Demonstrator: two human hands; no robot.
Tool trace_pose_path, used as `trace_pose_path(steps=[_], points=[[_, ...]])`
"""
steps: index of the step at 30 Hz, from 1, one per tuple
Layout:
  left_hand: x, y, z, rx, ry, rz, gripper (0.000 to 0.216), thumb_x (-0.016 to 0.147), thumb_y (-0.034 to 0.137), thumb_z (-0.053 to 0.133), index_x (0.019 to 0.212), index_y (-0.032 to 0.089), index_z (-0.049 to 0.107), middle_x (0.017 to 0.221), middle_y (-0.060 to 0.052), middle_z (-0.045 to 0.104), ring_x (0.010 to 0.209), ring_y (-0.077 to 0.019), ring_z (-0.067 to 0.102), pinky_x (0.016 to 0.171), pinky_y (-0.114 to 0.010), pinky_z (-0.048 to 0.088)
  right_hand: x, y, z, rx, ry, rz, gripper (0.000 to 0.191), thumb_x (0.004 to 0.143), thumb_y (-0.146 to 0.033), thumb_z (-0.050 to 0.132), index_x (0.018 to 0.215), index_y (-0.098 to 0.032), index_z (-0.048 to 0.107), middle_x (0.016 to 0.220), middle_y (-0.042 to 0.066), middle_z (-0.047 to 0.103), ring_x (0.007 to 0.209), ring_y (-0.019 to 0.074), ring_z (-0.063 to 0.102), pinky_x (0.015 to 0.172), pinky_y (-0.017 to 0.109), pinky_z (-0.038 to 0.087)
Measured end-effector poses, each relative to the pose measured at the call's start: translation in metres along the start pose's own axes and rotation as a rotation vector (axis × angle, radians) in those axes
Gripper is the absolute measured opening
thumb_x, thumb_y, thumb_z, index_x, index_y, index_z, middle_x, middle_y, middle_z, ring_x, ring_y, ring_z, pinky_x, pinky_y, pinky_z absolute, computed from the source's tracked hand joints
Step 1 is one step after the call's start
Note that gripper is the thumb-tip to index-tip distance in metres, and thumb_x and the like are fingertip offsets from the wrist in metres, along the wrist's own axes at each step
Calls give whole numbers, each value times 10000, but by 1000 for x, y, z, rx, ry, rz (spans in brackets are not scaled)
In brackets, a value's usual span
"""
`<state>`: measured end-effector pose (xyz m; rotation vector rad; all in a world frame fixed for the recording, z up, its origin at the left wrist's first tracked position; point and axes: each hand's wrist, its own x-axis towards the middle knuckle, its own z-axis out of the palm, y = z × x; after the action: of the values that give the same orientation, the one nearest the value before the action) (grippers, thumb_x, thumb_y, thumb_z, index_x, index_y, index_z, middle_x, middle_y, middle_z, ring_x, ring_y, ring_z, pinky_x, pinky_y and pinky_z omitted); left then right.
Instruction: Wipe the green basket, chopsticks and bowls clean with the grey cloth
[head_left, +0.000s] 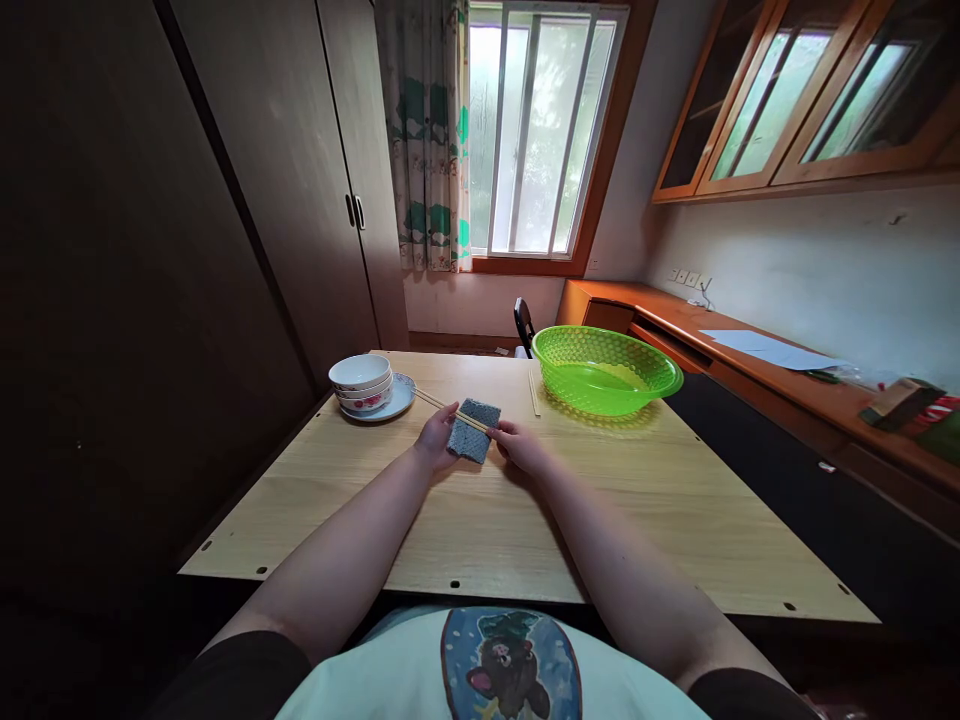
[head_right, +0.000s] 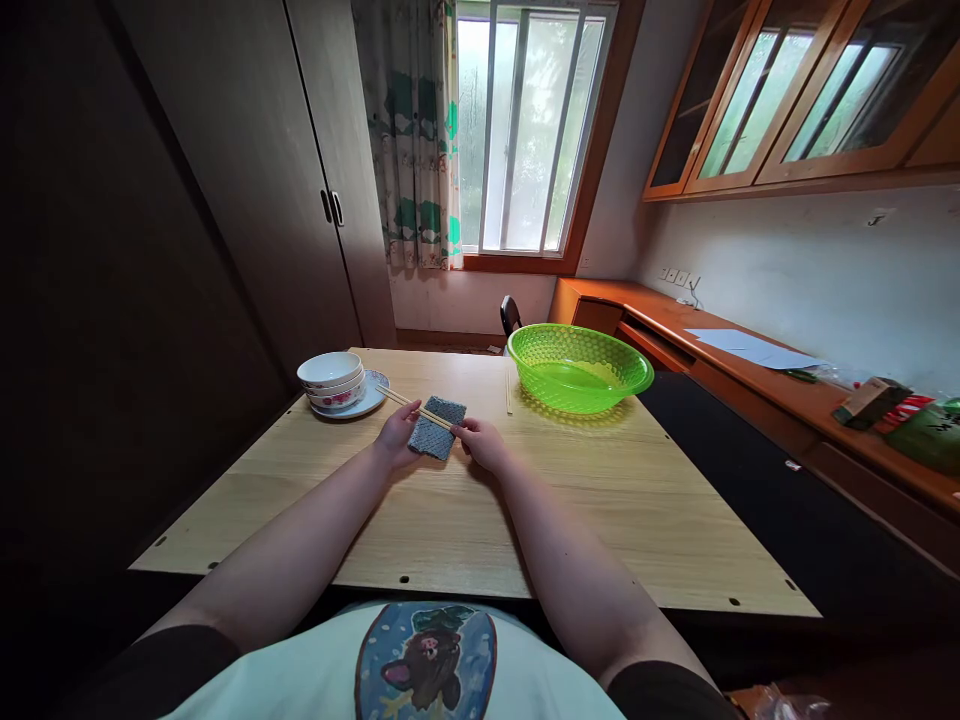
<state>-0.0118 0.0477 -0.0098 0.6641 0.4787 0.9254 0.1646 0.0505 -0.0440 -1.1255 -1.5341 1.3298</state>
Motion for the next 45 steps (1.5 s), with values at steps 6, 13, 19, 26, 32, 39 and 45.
trace_pose_path(steps=[6,13,19,26,32,39,45], points=[[3,1,-5,68,138,-2,209,800,214,505,812,91,675,721,-113,703,610,-203,645,615,-312,496,-2,-7,-4,-38,122,-41,361,717,-547,621,764,-192,575,451,-86,385,417,84,320,444,245,225],[-3,6,2,75,-74,160,407,644,-12,536,1002,117,680,974,-85,714,869,-165,651,826,-269,483,-4,-17,-5,75,92,-74,380,736,-583,581,735,-209,514,452,-71,397,421,92,330,433,247,244],[3,-18,4,432,220,215,278,658,137,750,927,198,718,945,-54,728,878,-187,615,746,-267,407,-7,-16,3,33,30,-45,343,732,-531,593,791,-193,578,496,-71,401,457,86,309,456,235,230],[8,-23,-2,424,139,286,258,644,222,798,882,165,720,831,-71,725,793,-214,631,761,-310,448,-13,-17,8,-62,-25,-80,222,779,-409,531,751,-195,581,563,-31,472,517,106,347,508,242,262],[9,-20,0,309,215,379,302,650,230,795,926,136,716,878,-77,725,790,-189,635,829,-330,479,-13,-15,5,-341,16,-97,264,865,-383,456,761,-186,598,615,-6,550,571,120,440,554,240,313],[8,-16,-2,306,245,361,373,607,219,805,953,129,696,927,-82,714,848,-193,643,920,-394,457,-14,-13,5,-323,-14,-160,270,894,-380,413,787,-191,573,628,-11,538,567,120,450,539,238,330],[8,-23,-2,422,146,321,353,549,229,833,857,116,703,824,-70,718,764,-194,644,844,-371,491,-13,-12,4,-353,-37,-188,201,846,-284,408,746,-194,557,605,-23,525,573,126,460,559,248,329]])
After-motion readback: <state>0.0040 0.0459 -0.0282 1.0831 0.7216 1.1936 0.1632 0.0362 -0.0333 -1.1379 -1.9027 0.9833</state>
